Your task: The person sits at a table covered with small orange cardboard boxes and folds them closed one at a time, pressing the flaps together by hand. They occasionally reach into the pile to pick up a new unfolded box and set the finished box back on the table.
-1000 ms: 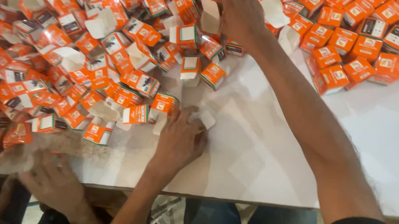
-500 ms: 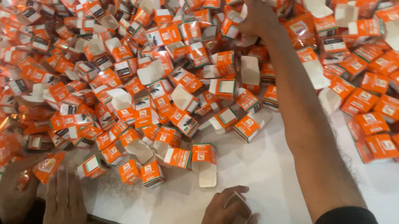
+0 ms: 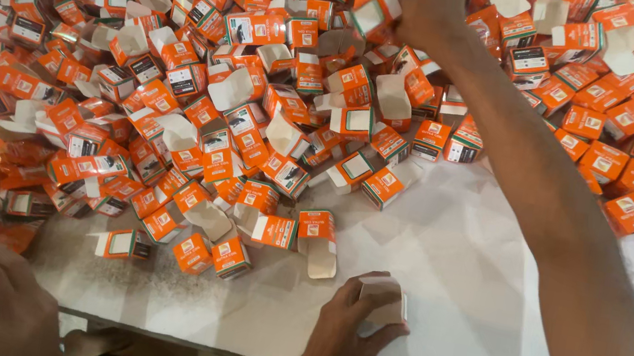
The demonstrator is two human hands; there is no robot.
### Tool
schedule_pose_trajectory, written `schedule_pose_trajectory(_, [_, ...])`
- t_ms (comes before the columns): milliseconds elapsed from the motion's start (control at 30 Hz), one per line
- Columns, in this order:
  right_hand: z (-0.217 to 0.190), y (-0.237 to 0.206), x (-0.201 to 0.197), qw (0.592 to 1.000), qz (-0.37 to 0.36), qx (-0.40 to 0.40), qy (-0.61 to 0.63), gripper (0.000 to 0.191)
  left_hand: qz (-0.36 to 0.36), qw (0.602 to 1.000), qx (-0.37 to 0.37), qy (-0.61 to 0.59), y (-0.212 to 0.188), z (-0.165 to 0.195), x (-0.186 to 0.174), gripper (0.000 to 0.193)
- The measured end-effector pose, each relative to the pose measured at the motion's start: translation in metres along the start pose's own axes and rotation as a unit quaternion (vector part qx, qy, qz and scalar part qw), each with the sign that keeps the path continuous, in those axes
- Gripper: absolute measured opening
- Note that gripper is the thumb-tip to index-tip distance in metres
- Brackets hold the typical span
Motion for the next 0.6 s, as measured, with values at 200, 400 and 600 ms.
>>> schedule_pose_trajectory(200, [0.034,-0.044,-0.034,0.958,-0.093,0.073,0.263,0.036,0.026,0.997,0.047,0.060,-0.009,0.010,0.003,0.063])
schedule_pose_trajectory(400, [0.044,-0.080,-0.037,0.993,-0.041,0.007,0.109,0.086,0.019,0.996,0.032,0.087,-0.009,0.015,0.007,0.063])
schedule_pose_trajectory(600, [0.056,-0.135,-0.047,0.998,-0.043,0.052,-0.011,0.087,0.043,0.998,0.026,0.035,-0.010,0.016,0.003,0.064])
Point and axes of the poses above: each hand's wrist, its own y-axis towards the middle knuckle, its own x-axis out of the palm, z = x × y, the point moved 4 cm from there along y, towards the middle knuckle, and after that the axes turned 1 degree about x, right-handed, at the moved point
